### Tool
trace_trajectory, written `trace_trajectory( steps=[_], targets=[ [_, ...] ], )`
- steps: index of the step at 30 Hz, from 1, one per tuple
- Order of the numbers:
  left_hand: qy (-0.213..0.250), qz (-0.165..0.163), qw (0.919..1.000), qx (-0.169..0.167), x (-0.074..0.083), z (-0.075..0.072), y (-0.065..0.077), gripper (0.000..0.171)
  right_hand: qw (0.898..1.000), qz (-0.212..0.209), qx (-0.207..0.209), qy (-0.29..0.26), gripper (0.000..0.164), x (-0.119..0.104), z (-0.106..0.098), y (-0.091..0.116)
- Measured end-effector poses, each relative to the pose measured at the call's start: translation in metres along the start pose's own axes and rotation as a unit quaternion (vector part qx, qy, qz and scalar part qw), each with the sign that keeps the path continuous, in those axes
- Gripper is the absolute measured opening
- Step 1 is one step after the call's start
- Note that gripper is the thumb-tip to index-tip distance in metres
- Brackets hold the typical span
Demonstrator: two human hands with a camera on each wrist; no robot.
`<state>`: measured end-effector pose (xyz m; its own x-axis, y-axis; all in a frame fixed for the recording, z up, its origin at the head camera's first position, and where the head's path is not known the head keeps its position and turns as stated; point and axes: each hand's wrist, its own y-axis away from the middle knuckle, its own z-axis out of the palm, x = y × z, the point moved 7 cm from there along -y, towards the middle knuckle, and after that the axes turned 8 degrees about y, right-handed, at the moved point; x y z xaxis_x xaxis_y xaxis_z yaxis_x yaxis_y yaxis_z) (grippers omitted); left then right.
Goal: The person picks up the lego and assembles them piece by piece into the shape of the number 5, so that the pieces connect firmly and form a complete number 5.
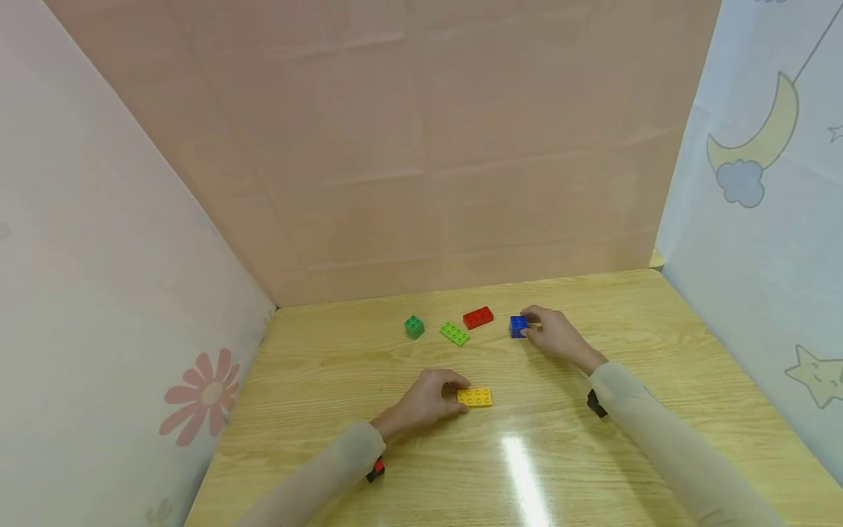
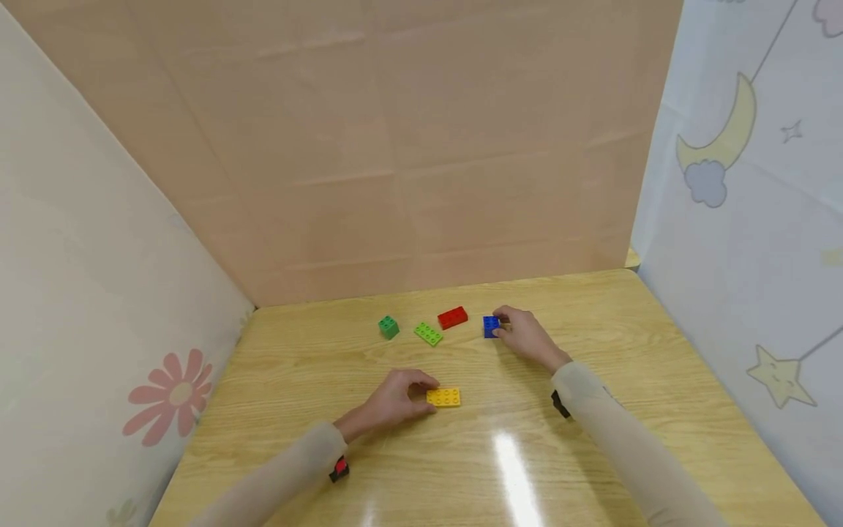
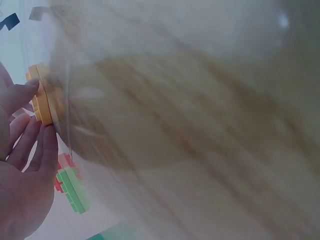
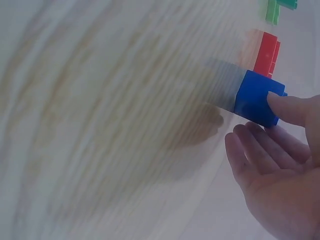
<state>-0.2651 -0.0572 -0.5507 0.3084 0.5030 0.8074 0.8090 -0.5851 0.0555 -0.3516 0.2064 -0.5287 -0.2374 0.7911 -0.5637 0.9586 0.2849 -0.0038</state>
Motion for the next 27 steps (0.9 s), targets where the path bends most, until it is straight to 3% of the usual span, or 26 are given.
trace_trajectory(
  steps=[9, 17, 27],
  targets=[
    [0.001, -0.005, 1.0, -0.002, 0.002, 0.001, 0.001, 0.036, 1.0, 0.002, 0.0, -0.009, 0.039, -0.002, -0.001, 0.003],
    [0.004, -0.011, 0.9999, 0.0, 0.0, 0.002, 0.003, 0.035, 0.999, -0.025, 0.01, -0.039, 0.035, -0.024, -0.005, 0.008],
    [0.0, -0.008, 0.9999, 0.008, 0.001, 0.001, 0.005, 0.034, 0.997, -0.026, -0.013, -0.071, 0.032, -0.046, -0.006, 0.024]
  ],
)
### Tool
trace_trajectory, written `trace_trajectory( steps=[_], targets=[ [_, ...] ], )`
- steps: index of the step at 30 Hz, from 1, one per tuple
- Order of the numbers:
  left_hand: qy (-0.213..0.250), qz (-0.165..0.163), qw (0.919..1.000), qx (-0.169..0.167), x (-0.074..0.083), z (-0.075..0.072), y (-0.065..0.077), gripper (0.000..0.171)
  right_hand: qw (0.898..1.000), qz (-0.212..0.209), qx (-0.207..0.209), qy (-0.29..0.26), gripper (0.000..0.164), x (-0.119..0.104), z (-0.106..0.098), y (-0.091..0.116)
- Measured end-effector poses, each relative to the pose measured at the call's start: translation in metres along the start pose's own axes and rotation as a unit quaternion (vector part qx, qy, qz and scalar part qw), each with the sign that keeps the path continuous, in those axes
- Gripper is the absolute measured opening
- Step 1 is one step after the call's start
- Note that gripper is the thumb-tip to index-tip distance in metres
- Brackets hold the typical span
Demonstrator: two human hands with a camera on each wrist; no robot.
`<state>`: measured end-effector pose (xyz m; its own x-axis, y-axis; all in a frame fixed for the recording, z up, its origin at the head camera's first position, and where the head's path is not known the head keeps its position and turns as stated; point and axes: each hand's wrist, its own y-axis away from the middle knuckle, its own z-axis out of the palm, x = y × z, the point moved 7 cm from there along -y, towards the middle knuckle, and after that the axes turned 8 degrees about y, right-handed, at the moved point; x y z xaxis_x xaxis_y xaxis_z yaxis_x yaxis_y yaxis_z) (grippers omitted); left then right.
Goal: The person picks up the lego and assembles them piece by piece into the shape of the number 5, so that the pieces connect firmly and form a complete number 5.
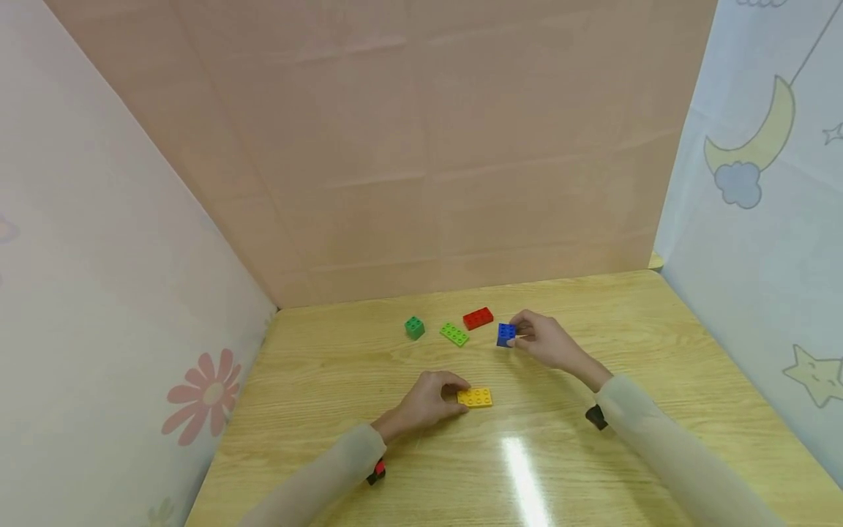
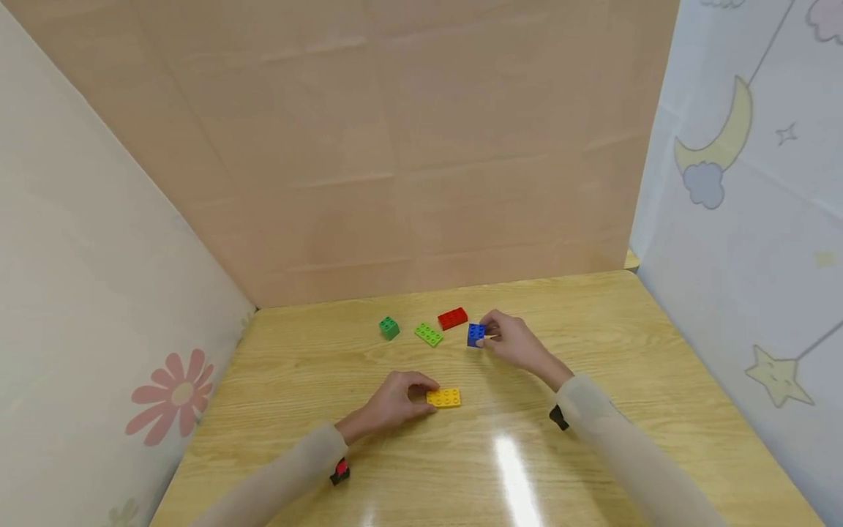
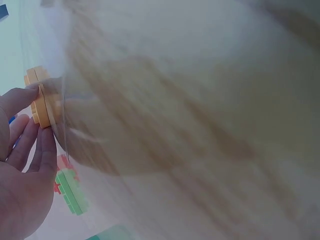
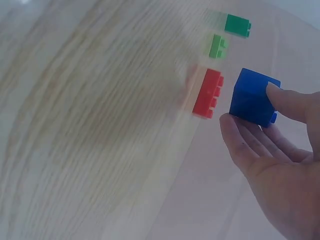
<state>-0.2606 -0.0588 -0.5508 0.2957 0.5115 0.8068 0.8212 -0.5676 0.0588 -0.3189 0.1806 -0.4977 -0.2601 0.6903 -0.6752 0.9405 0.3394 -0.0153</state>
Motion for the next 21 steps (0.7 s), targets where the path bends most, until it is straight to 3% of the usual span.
trace_trajectory(
  steps=[10, 21],
  targets=[
    [0.009, -0.002, 1.0, -0.002, 0.0, 0.001, -0.001, 0.035, 1.0, -0.001, -0.013, -0.019, 0.031, -0.012, 0.004, 0.018],
    [0.025, -0.006, 0.9997, -0.001, -0.002, 0.001, -0.001, 0.035, 0.999, -0.034, -0.032, -0.027, 0.031, -0.024, 0.019, 0.032]
  ],
)
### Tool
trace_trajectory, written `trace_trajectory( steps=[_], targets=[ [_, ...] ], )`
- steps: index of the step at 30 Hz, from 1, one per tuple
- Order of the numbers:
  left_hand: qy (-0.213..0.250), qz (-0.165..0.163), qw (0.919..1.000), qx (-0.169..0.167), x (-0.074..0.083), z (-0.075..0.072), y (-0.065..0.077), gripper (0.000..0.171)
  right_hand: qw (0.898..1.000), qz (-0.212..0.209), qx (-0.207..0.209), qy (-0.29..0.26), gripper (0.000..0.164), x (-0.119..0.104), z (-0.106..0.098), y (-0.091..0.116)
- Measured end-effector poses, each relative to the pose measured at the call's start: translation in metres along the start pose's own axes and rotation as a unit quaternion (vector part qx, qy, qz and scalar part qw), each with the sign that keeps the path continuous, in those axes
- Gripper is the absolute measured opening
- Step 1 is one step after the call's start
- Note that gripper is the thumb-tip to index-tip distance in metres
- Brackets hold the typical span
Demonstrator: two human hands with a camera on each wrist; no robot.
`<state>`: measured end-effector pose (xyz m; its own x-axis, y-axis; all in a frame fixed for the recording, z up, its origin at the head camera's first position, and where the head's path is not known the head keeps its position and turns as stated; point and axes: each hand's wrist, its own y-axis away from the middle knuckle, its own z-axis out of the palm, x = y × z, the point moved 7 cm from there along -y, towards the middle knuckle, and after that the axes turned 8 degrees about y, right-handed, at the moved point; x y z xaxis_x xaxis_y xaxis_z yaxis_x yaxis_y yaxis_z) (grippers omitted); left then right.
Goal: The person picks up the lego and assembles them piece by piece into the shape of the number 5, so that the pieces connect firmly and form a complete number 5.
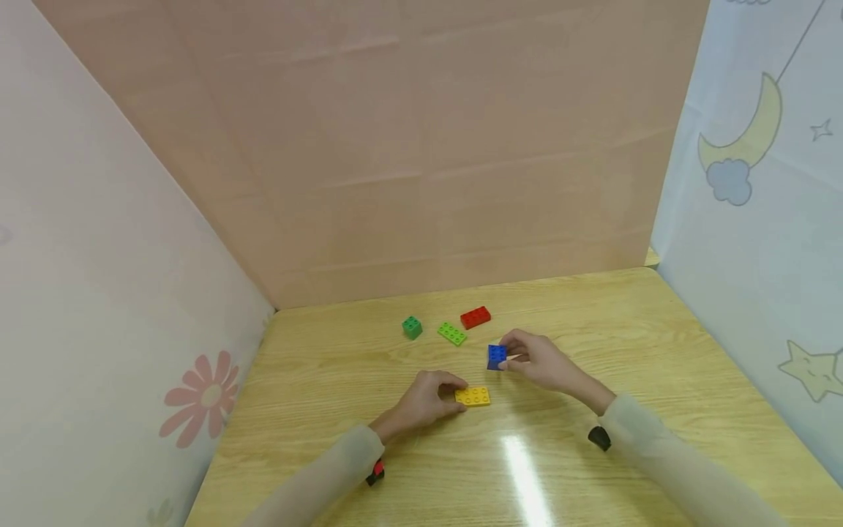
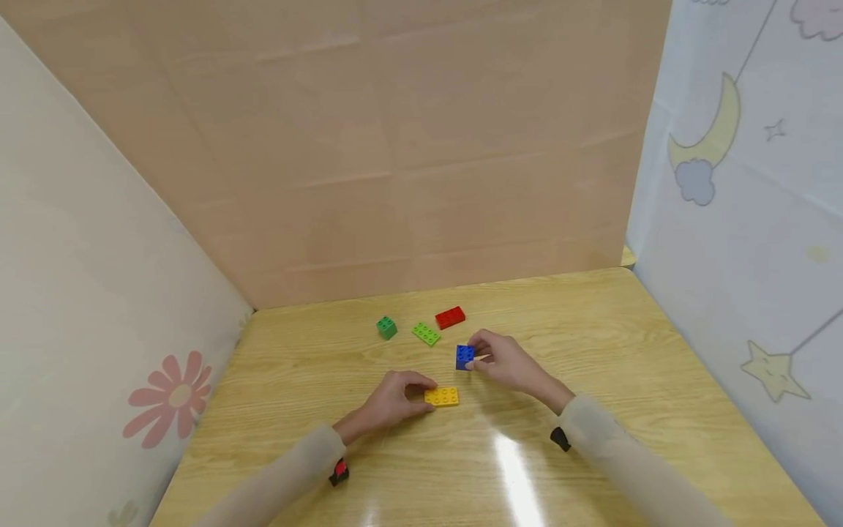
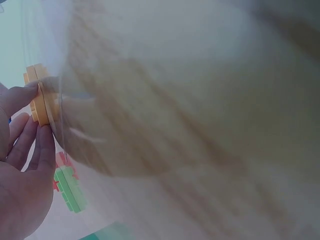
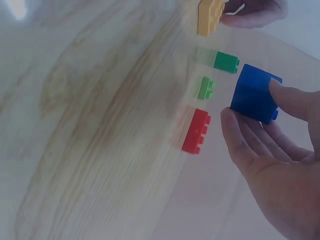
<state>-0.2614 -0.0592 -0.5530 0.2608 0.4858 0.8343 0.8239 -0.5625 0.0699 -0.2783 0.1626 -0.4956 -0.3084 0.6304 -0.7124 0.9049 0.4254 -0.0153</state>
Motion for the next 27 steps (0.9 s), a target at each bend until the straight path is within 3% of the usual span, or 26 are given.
trace_trajectory(
  steps=[14, 27],
  targets=[
    [0.0, 0.015, 0.9999, -0.003, 0.001, 0.001, -0.002, 0.034, 0.999, -0.04, -0.028, -0.015, 0.028, -0.013, 0.023, 0.003],
    [-0.005, 0.024, 0.9997, -0.003, 0.001, 0.0, -0.003, 0.035, 0.997, -0.037, -0.058, -0.028, 0.026, -0.009, 0.041, 0.007]
  ],
)
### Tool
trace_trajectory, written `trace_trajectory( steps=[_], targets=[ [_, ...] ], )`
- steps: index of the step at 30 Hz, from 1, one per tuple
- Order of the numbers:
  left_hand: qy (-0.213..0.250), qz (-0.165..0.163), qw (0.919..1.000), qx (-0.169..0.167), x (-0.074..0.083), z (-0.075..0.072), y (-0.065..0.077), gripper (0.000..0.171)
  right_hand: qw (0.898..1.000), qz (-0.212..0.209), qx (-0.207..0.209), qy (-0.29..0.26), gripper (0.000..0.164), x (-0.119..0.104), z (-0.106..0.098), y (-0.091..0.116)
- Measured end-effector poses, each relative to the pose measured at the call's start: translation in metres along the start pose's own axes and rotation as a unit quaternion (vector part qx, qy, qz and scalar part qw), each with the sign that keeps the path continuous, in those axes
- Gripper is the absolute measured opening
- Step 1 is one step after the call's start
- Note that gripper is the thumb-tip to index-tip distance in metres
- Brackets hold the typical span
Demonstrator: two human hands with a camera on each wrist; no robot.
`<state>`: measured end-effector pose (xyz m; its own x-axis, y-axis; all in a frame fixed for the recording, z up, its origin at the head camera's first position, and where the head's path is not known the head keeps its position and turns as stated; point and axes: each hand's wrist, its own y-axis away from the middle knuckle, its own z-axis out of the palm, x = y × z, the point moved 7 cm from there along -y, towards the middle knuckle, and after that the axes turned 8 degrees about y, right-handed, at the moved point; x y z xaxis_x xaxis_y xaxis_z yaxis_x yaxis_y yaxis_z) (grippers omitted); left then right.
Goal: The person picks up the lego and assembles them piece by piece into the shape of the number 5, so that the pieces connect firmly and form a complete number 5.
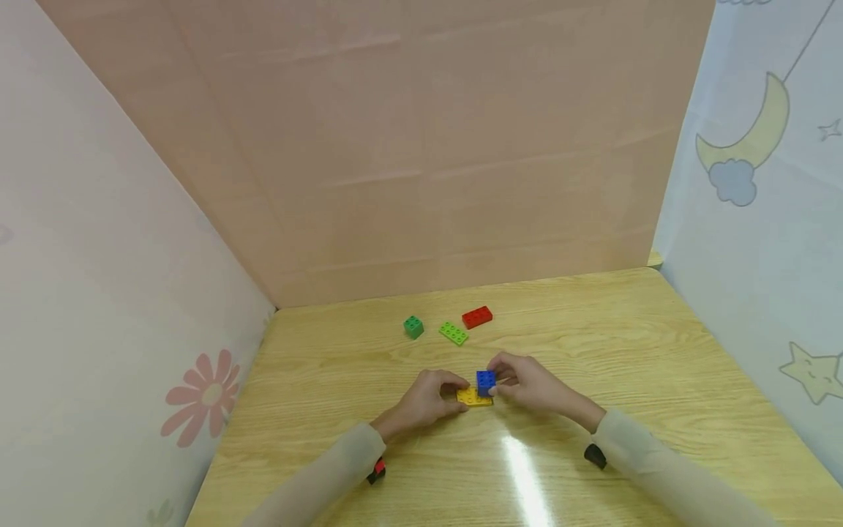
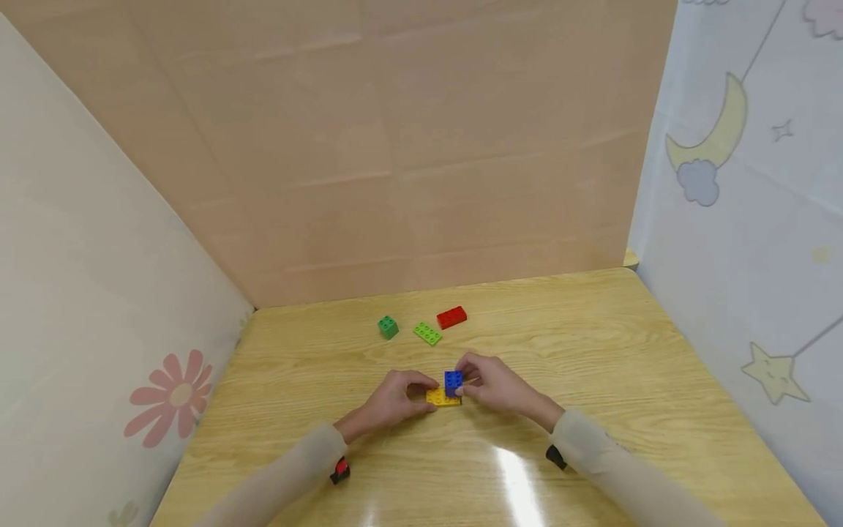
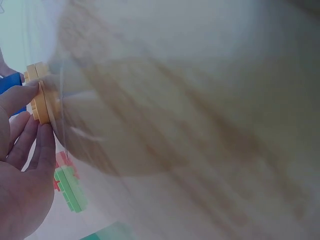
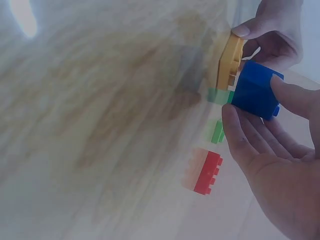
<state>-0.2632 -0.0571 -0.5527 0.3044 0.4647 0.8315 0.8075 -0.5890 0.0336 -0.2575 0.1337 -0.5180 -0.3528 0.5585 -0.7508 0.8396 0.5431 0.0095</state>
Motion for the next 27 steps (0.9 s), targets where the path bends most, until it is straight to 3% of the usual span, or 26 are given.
trace_trajectory(
  steps=[15, 27],
  targets=[
    [-0.006, 0.032, 0.9995, 0.001, 0.004, -0.002, 0.0, 0.034, 1.0, -0.014, -0.025, 0.003, 0.027, 0.001, 0.011, -0.001],
    [-0.01, 0.026, 0.9996, 0.0, 0.001, -0.001, -0.001, 0.034, 0.998, -0.023, -0.04, 0.029, 0.02, -0.003, 0.011, 0.001]
  ],
)
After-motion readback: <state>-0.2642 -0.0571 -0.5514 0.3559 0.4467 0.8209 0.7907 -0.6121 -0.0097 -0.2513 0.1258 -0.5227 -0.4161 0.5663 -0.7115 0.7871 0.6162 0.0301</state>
